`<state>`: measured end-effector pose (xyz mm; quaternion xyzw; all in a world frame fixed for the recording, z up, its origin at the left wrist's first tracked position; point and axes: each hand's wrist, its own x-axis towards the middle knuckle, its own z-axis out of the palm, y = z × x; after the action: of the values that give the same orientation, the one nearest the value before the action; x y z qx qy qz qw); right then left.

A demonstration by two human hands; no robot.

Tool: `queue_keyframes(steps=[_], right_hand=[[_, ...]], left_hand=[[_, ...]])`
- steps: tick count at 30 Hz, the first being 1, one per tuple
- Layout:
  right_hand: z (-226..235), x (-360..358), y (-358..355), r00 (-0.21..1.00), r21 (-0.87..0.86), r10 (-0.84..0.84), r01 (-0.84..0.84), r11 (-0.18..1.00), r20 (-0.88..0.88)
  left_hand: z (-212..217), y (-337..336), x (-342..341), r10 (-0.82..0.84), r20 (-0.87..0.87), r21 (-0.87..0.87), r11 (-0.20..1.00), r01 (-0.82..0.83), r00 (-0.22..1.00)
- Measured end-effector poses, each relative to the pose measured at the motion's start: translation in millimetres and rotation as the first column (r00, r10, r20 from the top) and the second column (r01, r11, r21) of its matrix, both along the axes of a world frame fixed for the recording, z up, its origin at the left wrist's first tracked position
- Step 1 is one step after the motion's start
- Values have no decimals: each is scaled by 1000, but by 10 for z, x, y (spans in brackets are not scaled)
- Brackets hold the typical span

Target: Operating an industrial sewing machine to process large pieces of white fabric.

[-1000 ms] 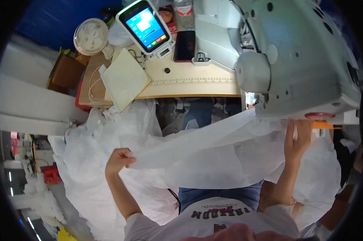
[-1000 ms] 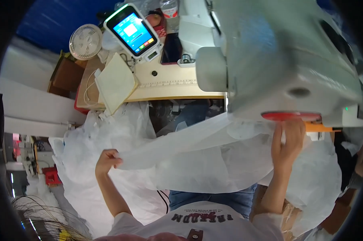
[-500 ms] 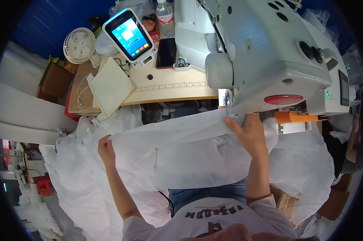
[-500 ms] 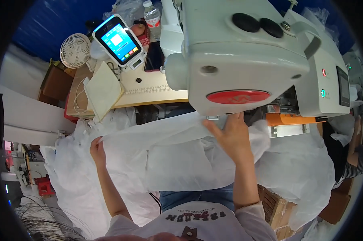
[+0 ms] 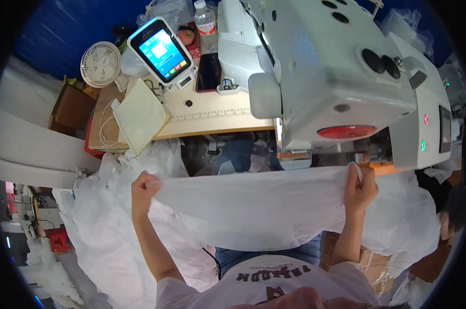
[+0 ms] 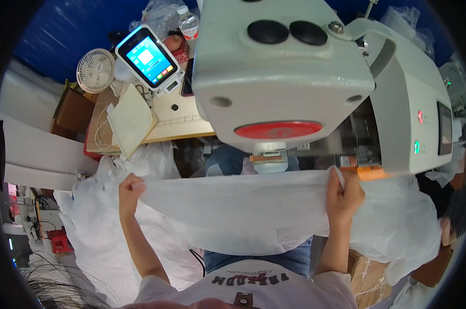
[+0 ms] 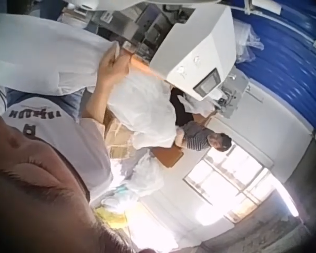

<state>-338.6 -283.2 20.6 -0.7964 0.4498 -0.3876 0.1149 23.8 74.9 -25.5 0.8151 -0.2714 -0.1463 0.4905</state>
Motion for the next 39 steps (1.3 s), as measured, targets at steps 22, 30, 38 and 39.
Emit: queue_keyframes(steps=[22, 30, 38, 39], right_hand=[[-231, -58, -1034, 898, -640, -102, -222, 736, -428], [40, -46, -733, 947, -68, -169, 156, 985, -272], [-101, 362, -164, 953, -168, 93, -146, 975, -288], [-42, 433, -8, 925, -139, 200, -255, 957, -323]], left_hand=[[58, -621, -536, 218, 435, -101, 976, -194, 873], [-242, 20, -430, -133, 29, 28, 991, 132, 991], [86, 679, -443, 155, -396, 228, 971, -66, 905], [106, 663, -507, 206, -234, 252, 957, -145, 950]])
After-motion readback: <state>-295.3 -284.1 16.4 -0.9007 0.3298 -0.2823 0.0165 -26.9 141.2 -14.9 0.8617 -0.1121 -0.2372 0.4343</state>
